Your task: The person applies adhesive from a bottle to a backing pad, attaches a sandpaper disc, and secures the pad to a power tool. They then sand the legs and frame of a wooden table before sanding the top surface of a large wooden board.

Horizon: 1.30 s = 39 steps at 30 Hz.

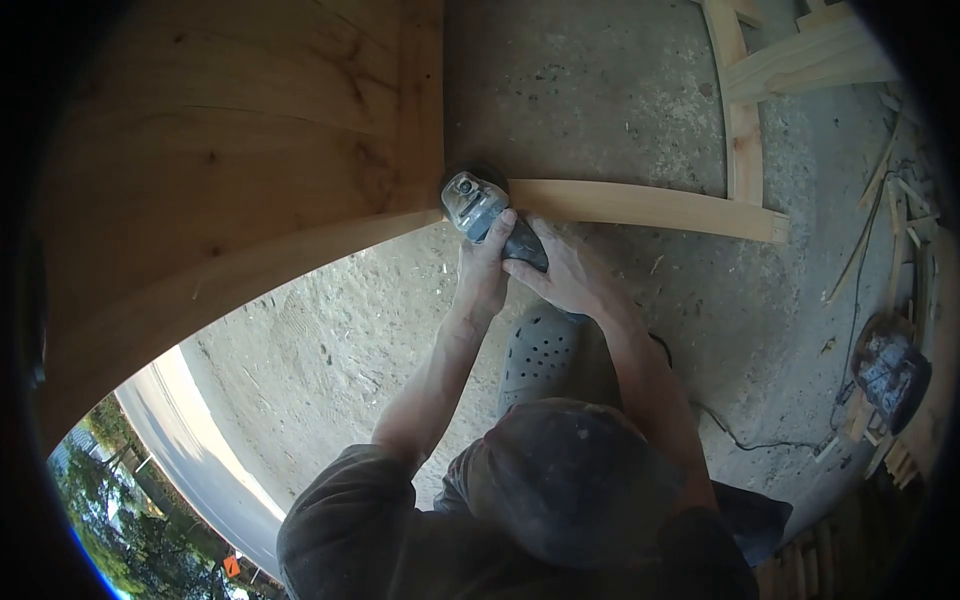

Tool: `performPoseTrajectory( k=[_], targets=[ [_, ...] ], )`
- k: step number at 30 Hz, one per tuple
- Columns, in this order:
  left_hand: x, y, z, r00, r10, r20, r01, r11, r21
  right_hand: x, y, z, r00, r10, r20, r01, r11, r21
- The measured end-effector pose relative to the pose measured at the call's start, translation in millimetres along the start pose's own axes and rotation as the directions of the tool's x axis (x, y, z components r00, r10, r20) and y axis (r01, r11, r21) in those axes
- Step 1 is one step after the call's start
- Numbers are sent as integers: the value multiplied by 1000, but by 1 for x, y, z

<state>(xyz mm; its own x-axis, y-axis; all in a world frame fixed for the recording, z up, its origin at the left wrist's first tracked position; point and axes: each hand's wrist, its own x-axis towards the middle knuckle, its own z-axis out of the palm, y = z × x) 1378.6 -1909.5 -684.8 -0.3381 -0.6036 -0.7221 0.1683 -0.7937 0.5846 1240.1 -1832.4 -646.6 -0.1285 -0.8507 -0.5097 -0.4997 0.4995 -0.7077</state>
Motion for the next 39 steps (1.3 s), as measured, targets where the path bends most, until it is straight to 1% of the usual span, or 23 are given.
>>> performPoseTrajectory(
  k=[2,4,6,8,10,12,14,15,17,18,20,22,24,25,26,28,29,32,34,36,37,38,39],
  targets=[
    [0,-2,-4,1000,-8,20,8,1000,-21,-1,-6,-4,999,34,41,-34,999,7],
    [-4,-9,-4,1000,5,-9,-5,999,46,-7,-4,-6,998,39,51,-39,999,5],
    [-11,-13,2,1000,16,22,-17,999,51,-16,2,-4,997,48,56,-49,999,7],
    [-15,-18,11,998,25,51,-28,998,55,-27,11,-1,998,4,-59,-2,1000,19],
    [-19,-22,23,997,-78,17,74,982,175,-37,19,-7,997,22,-72,-16,997,78],
    [-18,-30,22,994,-86,61,72,978,196,-49,22,-1,996,46,-79,-34,989,145],
    [-11,-28,20,981,-130,146,99,974,203,-50,28,10,977,44,-207,-3,981,193],
    [-13,-23,18,979,-139,152,105,972,212,-49,22,10,975,55,-215,-11,980,200],
    [-13,-10,10,988,-86,130,66,986,152,-39,8,11,989,92,-119,-73,984,160],
    [-11,-10,4,987,-59,147,50,996,67,-32,12,17,991,61,-118,-48,993,108],
    [-15,-10,4,989,-3,146,-2,999,33,-33,11,17,986,-36,-163,48,997,67],
    [-18,-22,22,988,-22,150,8,996,93,-51,23,3,982,28,-186,-12,996,85],
    [-24,-41,55,981,-99,165,61,973,223,-69,39,-14,978,71,-198,-51,993,103],
    [-17,-63,62,982,-126,143,69,935,347,-83,53,-24,970,117,-213,-80,982,172],
    [-20,-74,78,977,-141,162,76,932,353,-96,66,-35,959,166,-231,-109,965,238],
    [-24,-93,115,955,-222,195,117,889,442,-119,90,-52,940,238,-244,-177,953,247],
    [-21,-104,131,952,-229,202,92,845,527,-129,103,-57,921,273,-278,-200,943,266],
    [-23,-128,178,915,-273,298,19,766,642,-155,137,-73,867,350,-354,-242,918,315],
    [-26,-139,210,887,-299,353,6,771,637,-170,157,-81,833,386,-397,-255,904,344],
    [-23,-156,238,842,-335,423,-6,778,628,-181,174,-85,753,443,-488,-272,883,382],
    [-17,-162,251,821,-382,425,-52,690,722,-184,185,-86,745,446,-497,-270,882,387],
    [-11,-173,268,813,-389,434,-64,681,729,-186,197,-92,667,490,-562,-268,861,433],
    [-9,-181,279,782,-382,492,-58,742,668,-186,203,-95,592,527,-610,-264,842,471]
  ],
)
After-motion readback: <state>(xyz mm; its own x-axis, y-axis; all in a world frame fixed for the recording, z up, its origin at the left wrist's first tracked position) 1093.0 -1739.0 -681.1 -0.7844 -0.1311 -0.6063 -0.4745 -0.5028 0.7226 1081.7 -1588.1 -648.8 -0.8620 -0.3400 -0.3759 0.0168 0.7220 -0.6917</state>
